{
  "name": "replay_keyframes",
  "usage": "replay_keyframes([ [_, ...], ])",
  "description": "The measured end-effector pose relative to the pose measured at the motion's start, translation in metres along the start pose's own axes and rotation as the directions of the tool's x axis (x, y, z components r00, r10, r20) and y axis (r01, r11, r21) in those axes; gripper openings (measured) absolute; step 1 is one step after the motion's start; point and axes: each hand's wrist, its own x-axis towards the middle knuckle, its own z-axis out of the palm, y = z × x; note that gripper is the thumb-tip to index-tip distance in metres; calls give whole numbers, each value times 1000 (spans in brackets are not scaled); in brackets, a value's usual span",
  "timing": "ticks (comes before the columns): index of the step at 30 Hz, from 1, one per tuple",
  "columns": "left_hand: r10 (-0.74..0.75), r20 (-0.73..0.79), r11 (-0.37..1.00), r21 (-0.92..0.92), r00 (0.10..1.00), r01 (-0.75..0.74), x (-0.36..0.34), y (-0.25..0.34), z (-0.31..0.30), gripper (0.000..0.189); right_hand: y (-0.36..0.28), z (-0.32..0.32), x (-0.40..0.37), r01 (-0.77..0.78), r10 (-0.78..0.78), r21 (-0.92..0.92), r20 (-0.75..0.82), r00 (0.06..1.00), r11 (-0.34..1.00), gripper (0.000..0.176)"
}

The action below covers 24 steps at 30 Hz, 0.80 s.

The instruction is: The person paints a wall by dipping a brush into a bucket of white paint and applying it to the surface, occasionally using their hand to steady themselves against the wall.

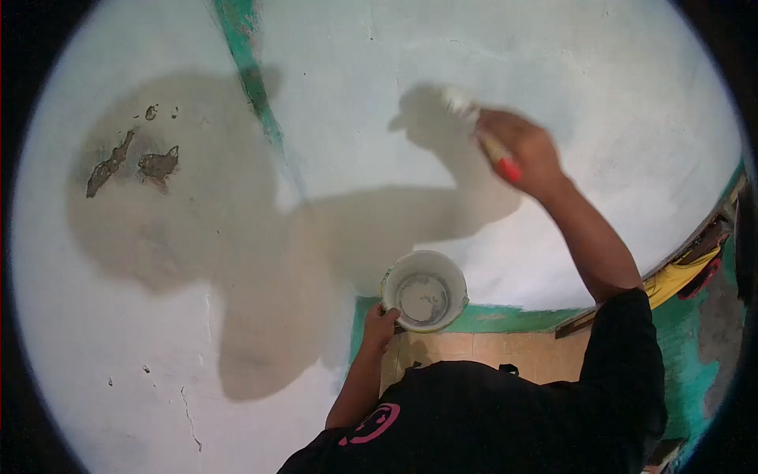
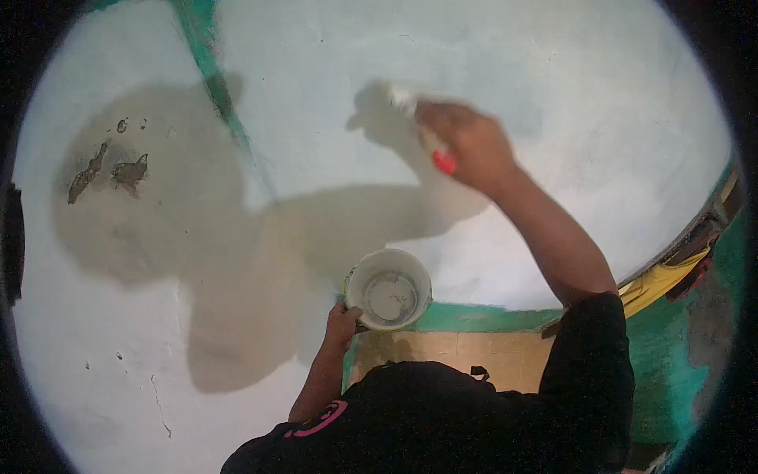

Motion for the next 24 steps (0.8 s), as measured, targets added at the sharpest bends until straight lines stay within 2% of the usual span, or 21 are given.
replay_keyframes([
  [1,-53,-8,997,-60,999,53,-8,8,3,32,7,-16,11,28,-28,-2,-136,990,1000,30],
  [3,-60,-12,997,-57,998,60,-16,15,6,33,14,-31,24,-70,45,-77,-288,957,995,26],
  [5,-64,-12,996,-56,998,63,-11,7,3,33,28,-14,4,-104,68,-117,-280,958,988,25],
  [7,-27,4,1000,-12,1000,27,8,-18,-6,33,35,22,-34,105,-126,-201,-96,987,974,28],
  [9,-33,22,999,-19,999,33,-4,-4,-1,33,22,46,-72,108,-83,-218,123,989,970,31],
  [11,-34,37,999,-26,999,35,-15,12,4,34,5,47,-89,38,-42,22,203,978,999,22],
  [12,-45,29,998,-32,999,46,-20,18,6,34,0,44,-90,33,-37,23,200,979,999,22],
  [13,-57,24,998,-36,998,57,-22,21,7,34,-5,39,-90,-139,108,69,339,934,988,22],
  [14,-53,27,998,-26,998,53,-17,15,3,34,-7,33,-88,-313,236,89,473,849,946,23],
  [15,-28,38,1000,-10,999,29,-7,3,-2,34,-6,27,-83,-318,245,85,464,851,944,23],
  [16,-3,51,1000,3,999,3,-2,1,-3,34,0,20,-74,-253,215,123,259,942,960,23],
  [17,2,59,1000,4,998,-2,2,-2,-3,34,7,12,-66,-176,172,143,45,984,974,23],
  [19,-22,70,1000,-10,997,23,2,-3,-3,34,23,-10,-44,-158,171,106,-120,978,982,29],
  [21,-34,64,999,9,997,34,-5,5,4,33,25,-28,-19,-142,143,28,-341,929,989,29],
  [22,-45,57,999,25,997,43,-7,8,6,33,28,-23,-16,-185,193,60,-405,894,981,28],
  [23,-52,60,998,34,997,50,-7,8,7,33,33,-14,-22,-196,203,59,-401,893,979,28],
  [24,-47,66,999,28,997,46,-6,7,8,32,39,2,-33,-161,143,-39,-298,944,986,30],
])
